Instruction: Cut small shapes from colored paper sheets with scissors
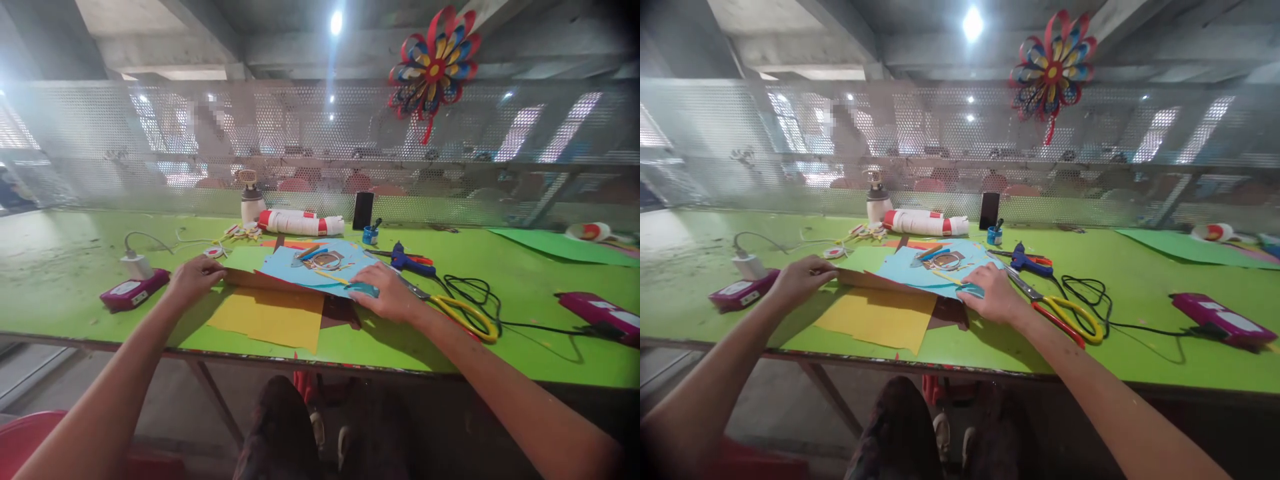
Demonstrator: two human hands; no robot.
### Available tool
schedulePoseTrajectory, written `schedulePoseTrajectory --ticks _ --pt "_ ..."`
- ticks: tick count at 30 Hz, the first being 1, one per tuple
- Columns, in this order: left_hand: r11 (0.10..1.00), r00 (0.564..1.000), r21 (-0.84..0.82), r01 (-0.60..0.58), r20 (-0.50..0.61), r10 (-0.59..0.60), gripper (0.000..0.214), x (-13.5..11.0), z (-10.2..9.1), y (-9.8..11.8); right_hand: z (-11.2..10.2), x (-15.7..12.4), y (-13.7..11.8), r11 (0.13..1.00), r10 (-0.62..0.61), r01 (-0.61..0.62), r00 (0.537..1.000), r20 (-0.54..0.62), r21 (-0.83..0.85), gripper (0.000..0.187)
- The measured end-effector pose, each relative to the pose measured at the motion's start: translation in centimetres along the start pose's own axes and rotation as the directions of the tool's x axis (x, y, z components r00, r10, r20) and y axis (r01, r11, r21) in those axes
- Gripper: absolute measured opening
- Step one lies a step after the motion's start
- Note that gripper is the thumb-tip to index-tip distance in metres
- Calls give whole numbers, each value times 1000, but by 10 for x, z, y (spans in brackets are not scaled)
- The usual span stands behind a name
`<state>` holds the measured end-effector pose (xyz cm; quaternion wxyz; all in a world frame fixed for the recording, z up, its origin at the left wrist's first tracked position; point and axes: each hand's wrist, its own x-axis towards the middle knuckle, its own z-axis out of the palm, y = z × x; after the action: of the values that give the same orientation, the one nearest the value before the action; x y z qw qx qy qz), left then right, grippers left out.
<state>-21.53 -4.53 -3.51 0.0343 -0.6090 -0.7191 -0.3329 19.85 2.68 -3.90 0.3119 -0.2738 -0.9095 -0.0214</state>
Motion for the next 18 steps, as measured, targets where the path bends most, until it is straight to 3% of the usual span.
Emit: schedulePoseTrajectory --ticks 4,8,10,14,18 --pt "999 999 7 41 20 -42 32 6 -1 2 -15 4 -15 1000 -17 18 999 29 -21 32" --pt "997 995 21 79 66 -80 34 12 -1 4 -11 13 -15 998 37 -30 993 110 -61 49" --pt "996 992 33 81 94 -84 33 14 -1 4 -2 18 -7 995 83 -76 990 111 -61 43" --pt "996 989 68 54 132 -63 32 8 -4 1 11 25 8 994 108 -108 989 106 -1 13" --pt "992 994 113 -47 104 35 36 -24 -18 14 15 24 12 992 106 -111 992 75 67 12"
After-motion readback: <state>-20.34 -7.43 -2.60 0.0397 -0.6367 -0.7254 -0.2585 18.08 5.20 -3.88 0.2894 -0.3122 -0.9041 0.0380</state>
